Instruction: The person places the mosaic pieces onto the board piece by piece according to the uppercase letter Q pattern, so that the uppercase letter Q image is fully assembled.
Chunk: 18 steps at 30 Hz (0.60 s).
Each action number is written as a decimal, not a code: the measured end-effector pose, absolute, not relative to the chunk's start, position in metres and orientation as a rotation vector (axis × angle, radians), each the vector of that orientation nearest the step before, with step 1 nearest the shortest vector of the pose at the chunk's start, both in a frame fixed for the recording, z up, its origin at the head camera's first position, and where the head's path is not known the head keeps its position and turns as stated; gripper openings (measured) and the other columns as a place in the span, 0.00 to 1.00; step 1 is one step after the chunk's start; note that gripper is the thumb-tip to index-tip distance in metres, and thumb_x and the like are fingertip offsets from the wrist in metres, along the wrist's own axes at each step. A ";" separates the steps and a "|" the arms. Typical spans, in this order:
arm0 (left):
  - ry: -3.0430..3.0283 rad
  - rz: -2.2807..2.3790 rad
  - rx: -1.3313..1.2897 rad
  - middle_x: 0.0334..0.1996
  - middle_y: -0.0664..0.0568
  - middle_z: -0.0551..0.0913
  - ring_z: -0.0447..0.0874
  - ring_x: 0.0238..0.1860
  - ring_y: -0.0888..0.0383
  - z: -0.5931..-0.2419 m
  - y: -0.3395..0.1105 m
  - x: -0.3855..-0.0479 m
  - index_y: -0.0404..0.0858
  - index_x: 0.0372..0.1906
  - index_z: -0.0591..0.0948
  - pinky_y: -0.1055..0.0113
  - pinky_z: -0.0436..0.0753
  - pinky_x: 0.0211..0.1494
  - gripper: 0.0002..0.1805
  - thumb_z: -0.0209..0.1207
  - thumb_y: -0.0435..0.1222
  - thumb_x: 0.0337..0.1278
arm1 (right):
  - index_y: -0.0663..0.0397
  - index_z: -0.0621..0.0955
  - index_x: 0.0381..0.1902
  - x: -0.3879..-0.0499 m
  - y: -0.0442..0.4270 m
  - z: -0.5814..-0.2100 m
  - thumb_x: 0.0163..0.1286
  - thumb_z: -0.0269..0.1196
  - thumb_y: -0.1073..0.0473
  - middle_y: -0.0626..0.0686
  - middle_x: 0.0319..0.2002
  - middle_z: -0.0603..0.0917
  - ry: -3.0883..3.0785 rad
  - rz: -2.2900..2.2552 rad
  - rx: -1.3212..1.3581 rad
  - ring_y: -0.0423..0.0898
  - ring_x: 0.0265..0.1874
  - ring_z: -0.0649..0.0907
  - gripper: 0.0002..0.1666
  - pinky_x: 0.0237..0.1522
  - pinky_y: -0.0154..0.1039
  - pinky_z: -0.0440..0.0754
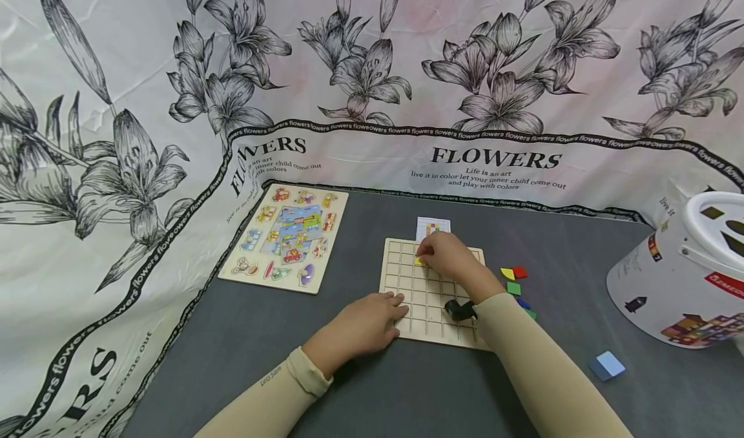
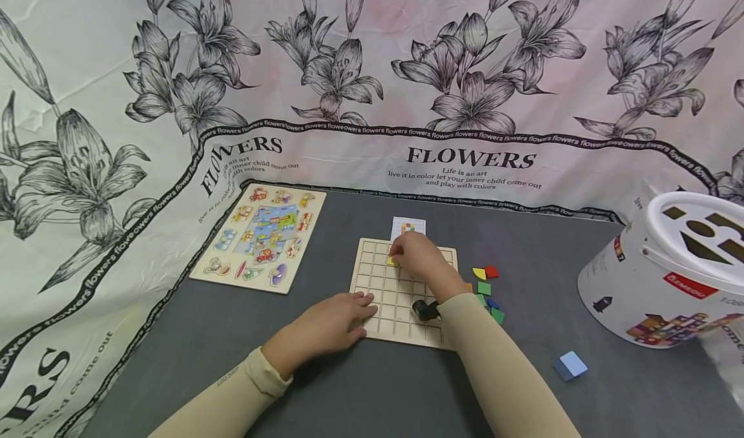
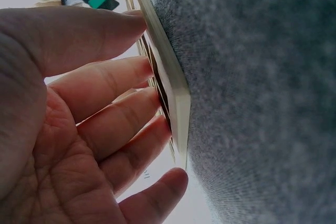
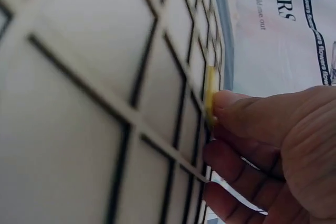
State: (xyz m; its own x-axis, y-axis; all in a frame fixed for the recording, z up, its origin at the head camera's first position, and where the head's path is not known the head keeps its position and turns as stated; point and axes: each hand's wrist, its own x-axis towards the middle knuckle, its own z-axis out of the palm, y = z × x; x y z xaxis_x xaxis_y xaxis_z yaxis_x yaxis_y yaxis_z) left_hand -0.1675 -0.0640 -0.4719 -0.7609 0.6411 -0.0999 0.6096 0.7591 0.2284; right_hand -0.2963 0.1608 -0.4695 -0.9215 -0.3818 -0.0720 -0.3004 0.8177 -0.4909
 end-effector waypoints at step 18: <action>2.784 0.321 1.014 0.77 0.48 0.79 0.75 0.79 0.51 -0.474 -0.065 -0.168 0.44 0.74 0.83 0.57 0.76 0.83 0.25 0.66 0.40 0.77 | 0.65 0.88 0.60 -0.276 0.244 -0.438 0.82 0.63 0.65 0.63 0.55 0.86 2.959 -0.784 -0.485 0.61 0.53 0.85 0.15 0.53 0.60 0.88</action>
